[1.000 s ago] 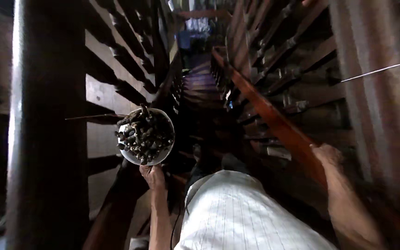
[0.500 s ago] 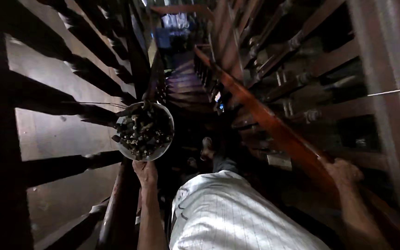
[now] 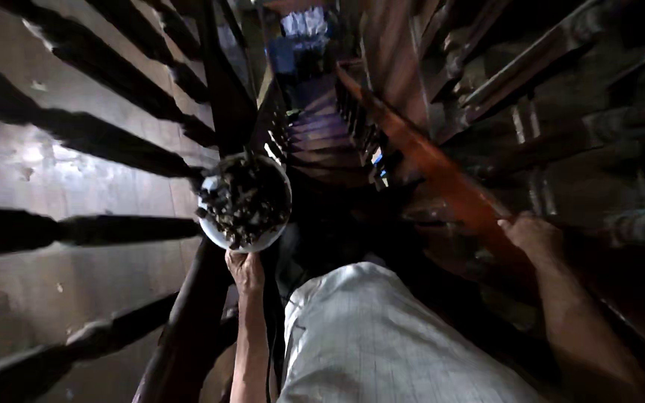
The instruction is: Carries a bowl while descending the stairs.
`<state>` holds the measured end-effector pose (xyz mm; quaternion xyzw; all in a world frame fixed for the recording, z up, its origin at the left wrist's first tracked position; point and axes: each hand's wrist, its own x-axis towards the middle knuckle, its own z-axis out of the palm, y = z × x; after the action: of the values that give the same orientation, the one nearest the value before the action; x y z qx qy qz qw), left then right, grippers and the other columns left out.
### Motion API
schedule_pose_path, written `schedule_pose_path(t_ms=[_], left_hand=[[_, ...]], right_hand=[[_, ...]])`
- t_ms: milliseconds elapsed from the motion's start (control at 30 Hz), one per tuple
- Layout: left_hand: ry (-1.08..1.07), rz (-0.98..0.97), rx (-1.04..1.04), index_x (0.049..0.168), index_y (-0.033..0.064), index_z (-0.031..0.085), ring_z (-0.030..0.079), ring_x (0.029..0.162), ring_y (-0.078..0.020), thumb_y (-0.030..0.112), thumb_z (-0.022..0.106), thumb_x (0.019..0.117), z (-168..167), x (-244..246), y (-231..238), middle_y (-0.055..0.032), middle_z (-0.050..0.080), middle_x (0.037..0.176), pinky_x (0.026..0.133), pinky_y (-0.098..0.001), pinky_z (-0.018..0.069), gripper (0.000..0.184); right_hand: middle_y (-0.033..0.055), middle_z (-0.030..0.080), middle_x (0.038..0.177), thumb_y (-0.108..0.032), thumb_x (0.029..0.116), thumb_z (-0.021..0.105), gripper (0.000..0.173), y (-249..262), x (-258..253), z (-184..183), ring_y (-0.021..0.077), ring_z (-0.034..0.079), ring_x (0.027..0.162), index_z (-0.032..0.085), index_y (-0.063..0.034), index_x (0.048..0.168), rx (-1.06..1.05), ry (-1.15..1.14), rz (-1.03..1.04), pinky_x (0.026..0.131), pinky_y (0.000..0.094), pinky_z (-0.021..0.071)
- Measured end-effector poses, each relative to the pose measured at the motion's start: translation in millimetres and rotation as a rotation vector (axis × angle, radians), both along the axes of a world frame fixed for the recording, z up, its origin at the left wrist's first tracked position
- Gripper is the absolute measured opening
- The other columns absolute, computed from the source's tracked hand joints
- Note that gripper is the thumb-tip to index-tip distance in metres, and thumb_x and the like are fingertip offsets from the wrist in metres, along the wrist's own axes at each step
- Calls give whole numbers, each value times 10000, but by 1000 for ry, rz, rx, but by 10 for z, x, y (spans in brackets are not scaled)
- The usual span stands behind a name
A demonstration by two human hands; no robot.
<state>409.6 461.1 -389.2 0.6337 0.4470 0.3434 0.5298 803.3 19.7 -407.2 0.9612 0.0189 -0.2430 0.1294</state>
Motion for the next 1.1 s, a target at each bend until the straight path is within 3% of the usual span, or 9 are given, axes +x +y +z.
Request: schedule_pose_path(t_ms=[100,333,500,600,700,800,867,1000,1100], left_hand=[[-97,-38,-27,1129,-25,607,649,1004,8,68,624,897,-160,271,126,36,696,1034,947,-233,540,250],[-13,-78,-135,1228,-57,551,624,1052,-2,30,629,889,-632,752,593,-10,672,1103,964,-226,523,359],[22,-122,-142,1274,-109,505,599,1088,-6,13,614,890,-1217,1167,1072,-56,653,1151,993,-210,485,418],[-86,-191,-88,1180,-76,571,642,1030,36,-4,618,892,-1727,1450,1444,39,697,1061,964,-206,533,300],[-80,-246,-18,1146,-21,614,621,1051,44,104,633,904,-2097,1714,1748,67,682,1065,985,-215,509,273],[-31,-226,-58,1195,-45,590,621,1041,34,103,635,906,-2208,1881,1898,22,676,1086,959,-210,517,328],[-65,-184,-72,1214,-121,539,615,1027,37,60,621,884,-2276,2086,2054,-15,662,1083,943,-182,517,385],[-121,-174,-72,1198,-64,554,633,1028,41,31,615,905,-2483,2328,2251,48,678,1075,954,-195,532,313],[-112,-143,-28,1196,-55,572,629,1039,35,56,596,926,-2721,2531,2398,42,679,1087,972,-206,523,294]], right_hand=[[348,553,1392,-519,1025,562,729,15,82,73,527,544,1285,452,31,1491,8,28,-65,1042,704,409],[338,595,1340,-536,987,628,693,-60,147,-2,548,552,1263,531,-28,1448,56,-2,-132,1001,756,407],[385,600,1286,-481,973,685,669,124,110,63,581,560,1226,572,40,1378,86,-55,-179,1007,755,403],[329,576,1378,-590,962,633,743,563,77,64,516,523,1317,558,-5,1412,-61,-78,-360,1080,701,369],[366,632,1242,-728,880,637,845,361,204,-342,576,591,1179,640,9,1294,-109,-229,-260,939,767,432],[366,623,1253,-697,895,645,803,560,357,-582,594,591,1156,643,2,1291,-109,-233,-191,899,791,436],[377,603,1280,-631,940,638,745,852,596,-888,606,575,1171,631,16,1309,-46,-237,-135,906,800,426],[352,549,1395,-546,1015,567,716,1402,1133,-1649,564,538,1267,532,34,1435,-15,-158,-74,999,757,403],[354,581,1334,-497,1023,577,667,1785,1666,-2346,543,575,1229,546,70,1375,1,-159,35,972,720,453]])
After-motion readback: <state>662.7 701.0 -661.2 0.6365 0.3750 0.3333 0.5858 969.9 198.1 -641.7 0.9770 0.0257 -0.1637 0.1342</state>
